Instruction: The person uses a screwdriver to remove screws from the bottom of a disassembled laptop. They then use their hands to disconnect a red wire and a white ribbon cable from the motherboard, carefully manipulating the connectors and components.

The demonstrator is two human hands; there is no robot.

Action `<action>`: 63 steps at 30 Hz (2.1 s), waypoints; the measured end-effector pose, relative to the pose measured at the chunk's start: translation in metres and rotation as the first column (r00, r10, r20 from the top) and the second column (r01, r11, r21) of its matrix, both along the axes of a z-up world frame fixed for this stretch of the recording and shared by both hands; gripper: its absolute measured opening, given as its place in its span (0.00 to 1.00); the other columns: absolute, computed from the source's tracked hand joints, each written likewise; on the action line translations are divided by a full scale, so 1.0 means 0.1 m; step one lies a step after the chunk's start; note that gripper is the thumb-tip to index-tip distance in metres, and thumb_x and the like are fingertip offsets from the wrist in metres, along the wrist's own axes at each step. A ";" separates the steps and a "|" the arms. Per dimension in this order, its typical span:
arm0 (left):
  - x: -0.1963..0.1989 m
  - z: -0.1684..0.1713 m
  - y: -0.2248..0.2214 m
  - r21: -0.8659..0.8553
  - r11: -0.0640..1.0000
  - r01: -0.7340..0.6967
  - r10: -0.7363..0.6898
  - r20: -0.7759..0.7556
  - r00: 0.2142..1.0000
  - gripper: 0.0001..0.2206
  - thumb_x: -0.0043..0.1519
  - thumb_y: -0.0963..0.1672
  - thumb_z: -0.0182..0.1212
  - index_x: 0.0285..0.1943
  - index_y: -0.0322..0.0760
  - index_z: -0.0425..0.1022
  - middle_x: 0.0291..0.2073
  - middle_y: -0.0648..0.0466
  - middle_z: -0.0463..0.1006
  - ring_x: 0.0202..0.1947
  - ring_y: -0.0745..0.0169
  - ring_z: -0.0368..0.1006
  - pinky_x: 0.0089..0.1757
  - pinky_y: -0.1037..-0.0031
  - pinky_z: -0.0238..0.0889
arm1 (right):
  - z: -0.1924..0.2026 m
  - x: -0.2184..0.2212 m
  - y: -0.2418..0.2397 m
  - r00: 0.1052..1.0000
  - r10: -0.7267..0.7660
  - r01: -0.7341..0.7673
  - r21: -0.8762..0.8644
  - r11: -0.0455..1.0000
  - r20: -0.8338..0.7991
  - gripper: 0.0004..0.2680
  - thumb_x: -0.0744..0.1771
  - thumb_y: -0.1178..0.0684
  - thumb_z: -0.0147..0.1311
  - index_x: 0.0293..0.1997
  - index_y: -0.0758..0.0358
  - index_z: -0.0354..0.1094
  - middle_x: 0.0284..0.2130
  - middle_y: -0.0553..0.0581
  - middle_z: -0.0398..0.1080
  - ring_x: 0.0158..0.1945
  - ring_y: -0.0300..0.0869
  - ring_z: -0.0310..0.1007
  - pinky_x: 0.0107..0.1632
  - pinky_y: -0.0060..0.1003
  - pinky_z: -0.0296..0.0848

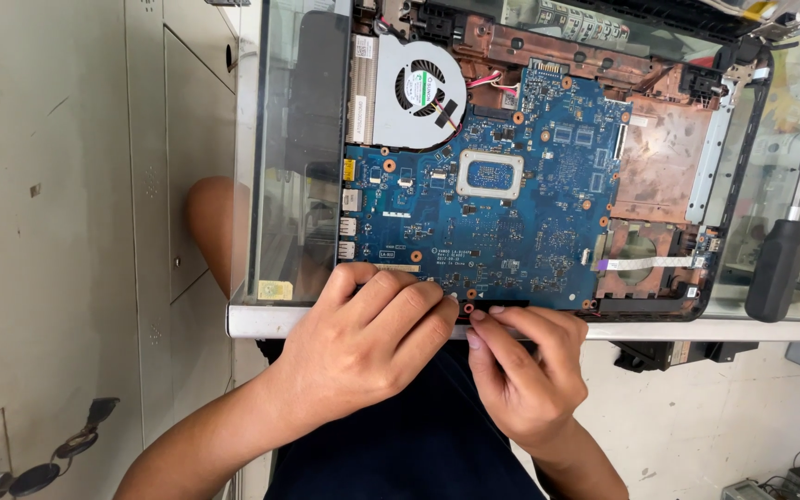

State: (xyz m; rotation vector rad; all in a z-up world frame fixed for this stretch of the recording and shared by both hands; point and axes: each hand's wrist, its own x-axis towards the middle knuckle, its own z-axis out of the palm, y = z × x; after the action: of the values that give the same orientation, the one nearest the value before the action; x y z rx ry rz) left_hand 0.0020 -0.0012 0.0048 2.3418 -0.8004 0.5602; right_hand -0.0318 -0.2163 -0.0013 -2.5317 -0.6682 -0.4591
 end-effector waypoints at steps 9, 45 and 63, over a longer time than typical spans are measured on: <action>0.01 0.02 0.01 0.043 0.999 0.029 -0.026 -0.049 0.998 0.01 0.70 0.39 0.60 0.47 0.37 0.75 0.42 0.53 0.75 0.41 0.58 0.72 0.39 0.69 0.58 | -0.01 0.03 -0.02 0.999 0.019 -0.018 -0.025 1.000 0.035 0.06 0.69 0.57 0.55 0.40 0.64 0.79 0.39 0.56 0.75 0.40 0.46 0.73 0.48 0.39 0.66; 0.11 0.10 0.01 0.217 0.974 0.070 -0.086 0.063 0.994 0.05 0.68 0.40 0.55 0.43 0.46 0.75 0.40 0.58 0.72 0.34 0.62 0.68 0.38 0.67 0.59 | -0.05 0.21 -0.23 0.966 0.232 -0.214 -0.156 0.964 0.110 0.10 0.70 0.53 0.48 0.46 0.61 0.79 0.41 0.54 0.74 0.37 0.44 0.73 0.48 0.41 0.56; 0.16 0.10 0.02 0.204 0.972 0.113 -0.125 0.049 0.991 0.03 0.69 0.42 0.58 0.45 0.47 0.77 0.41 0.58 0.73 0.36 0.62 0.68 0.41 0.64 0.62 | -0.01 0.24 -0.21 0.966 0.242 -0.234 -0.088 0.968 0.093 0.09 0.70 0.52 0.48 0.43 0.58 0.79 0.40 0.53 0.74 0.37 0.44 0.74 0.48 0.40 0.55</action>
State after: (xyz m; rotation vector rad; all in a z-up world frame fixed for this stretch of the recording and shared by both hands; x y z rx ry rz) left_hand 0.0176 0.0011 0.0143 2.4475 -1.0633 0.5236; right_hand -0.0074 -0.2376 -0.0023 -2.4683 -1.0335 -0.4890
